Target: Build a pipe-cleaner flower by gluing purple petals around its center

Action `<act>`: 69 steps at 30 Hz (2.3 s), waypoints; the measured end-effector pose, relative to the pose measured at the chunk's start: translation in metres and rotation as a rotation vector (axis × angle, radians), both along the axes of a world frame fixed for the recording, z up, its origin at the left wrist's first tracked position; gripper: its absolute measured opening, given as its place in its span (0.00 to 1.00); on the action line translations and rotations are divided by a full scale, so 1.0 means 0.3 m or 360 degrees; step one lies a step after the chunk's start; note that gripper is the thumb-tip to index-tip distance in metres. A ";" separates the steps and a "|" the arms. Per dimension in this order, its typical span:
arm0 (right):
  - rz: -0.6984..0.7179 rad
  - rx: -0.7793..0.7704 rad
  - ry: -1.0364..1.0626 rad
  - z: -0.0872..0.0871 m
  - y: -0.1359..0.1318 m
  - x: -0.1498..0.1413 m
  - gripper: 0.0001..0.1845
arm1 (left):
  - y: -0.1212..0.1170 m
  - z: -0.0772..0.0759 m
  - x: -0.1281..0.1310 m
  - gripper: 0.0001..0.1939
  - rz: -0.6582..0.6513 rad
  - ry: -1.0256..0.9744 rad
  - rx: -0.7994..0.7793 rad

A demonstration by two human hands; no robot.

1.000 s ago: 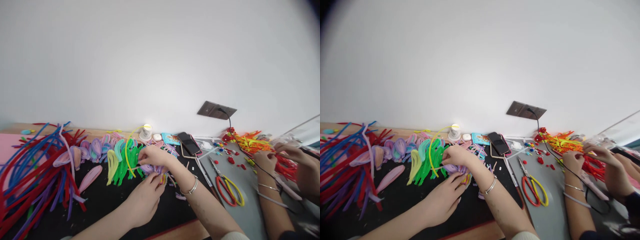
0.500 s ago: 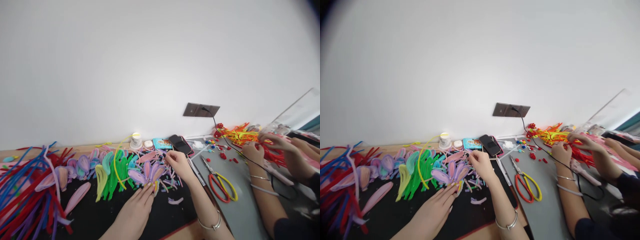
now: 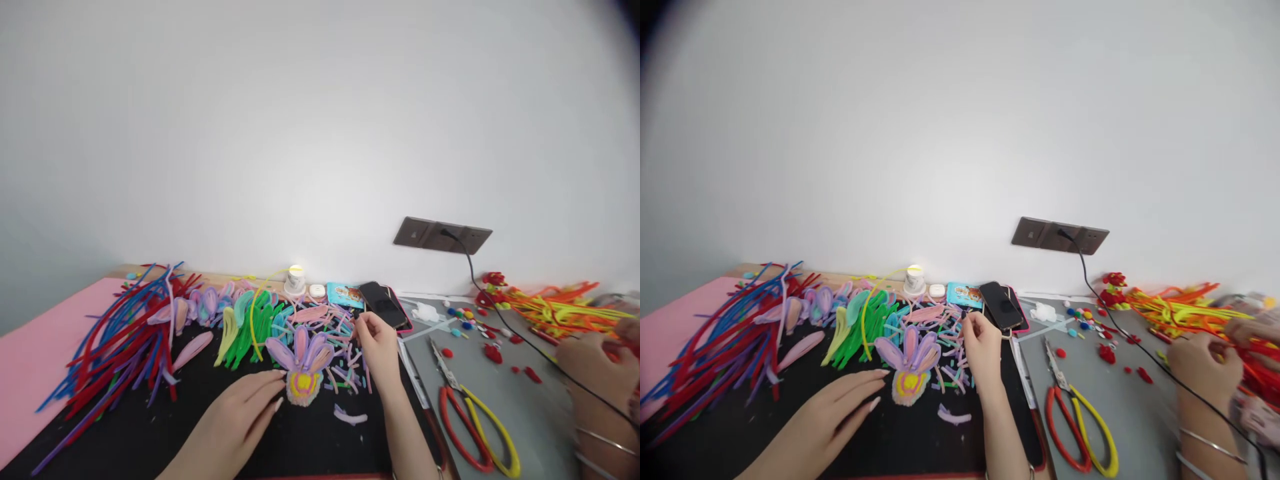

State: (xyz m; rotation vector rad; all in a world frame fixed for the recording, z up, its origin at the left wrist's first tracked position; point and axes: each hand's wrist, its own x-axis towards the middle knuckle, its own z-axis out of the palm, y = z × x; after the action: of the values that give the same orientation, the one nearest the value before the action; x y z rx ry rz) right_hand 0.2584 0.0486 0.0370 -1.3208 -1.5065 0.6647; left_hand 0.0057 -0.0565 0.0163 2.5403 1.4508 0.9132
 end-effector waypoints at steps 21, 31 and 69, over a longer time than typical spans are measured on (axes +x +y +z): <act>-0.0137 0.0420 -0.0428 -0.086 -0.023 -0.026 0.14 | -0.125 -0.155 -0.162 0.18 0.0753 -0.1195 -0.0576; -0.0201 0.0492 -0.0355 -0.113 -0.007 -0.021 0.15 | -0.146 -0.155 -0.166 0.26 0.0818 -0.1372 -0.0446; -0.0370 0.0384 -0.0251 -0.124 0.007 -0.011 0.13 | 0.192 -0.032 0.079 0.09 0.0013 0.0108 -0.0292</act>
State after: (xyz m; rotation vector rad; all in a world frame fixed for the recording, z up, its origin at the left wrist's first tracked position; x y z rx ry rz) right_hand 0.2552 0.0506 -0.0003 -1.3577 -1.4763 0.2270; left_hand 0.0294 0.0012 0.0066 2.4550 1.4886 0.6666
